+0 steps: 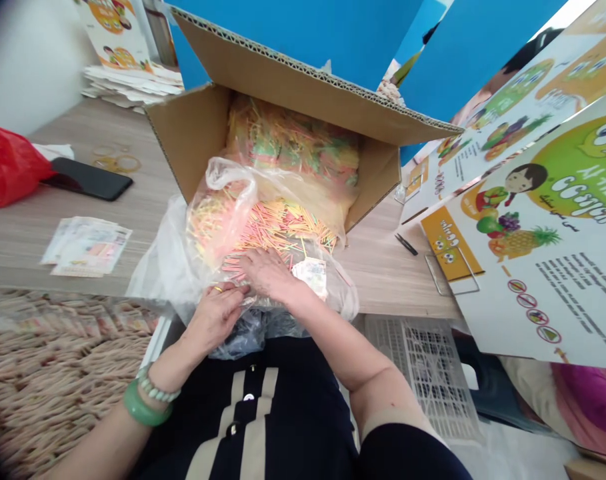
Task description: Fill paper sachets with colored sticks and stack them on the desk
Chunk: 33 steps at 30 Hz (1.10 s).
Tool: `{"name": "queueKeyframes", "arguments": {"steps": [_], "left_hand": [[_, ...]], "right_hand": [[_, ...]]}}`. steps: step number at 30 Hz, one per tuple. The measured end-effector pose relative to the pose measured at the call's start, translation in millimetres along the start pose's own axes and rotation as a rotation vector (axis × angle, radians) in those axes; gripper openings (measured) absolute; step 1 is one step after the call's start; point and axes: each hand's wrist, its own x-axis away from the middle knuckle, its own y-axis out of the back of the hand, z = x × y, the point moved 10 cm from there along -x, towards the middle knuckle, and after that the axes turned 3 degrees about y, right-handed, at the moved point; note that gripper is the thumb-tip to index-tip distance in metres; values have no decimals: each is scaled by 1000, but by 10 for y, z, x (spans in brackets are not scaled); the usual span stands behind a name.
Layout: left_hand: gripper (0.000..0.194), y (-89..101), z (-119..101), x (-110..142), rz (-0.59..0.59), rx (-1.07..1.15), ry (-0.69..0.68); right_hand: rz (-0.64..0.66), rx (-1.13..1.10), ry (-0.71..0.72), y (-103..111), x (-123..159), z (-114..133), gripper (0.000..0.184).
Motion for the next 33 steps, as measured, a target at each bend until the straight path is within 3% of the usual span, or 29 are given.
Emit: {"name": "queueKeyframes", "arguments": {"steps": [6,10,13,16,19,25,33], "left_hand": [[29,-33,112,-32,30,105,34],[30,3,184,-47,-27,160,62],[28,-1,229,-43,-55,183,79],[27,-17,264,-19,-81,171,95],[30,-35,258,13,-94,129,88],[29,-68,171,28,-56,51,54],[30,-62,209,34,-78,67,79]], "right_hand": [[-55,201,-37,-19,-76,53,21],[-48,166,-90,-38,-81,-1,21],[-80,15,-278,27,5,-329,25],[-236,-207,-511,206,249,-744,32],[-345,-341,-534,369,496,-905,34],[-82,-186,-393,215,688,-748,31],[-14,-36,-409,190,638,-827,25]]}}
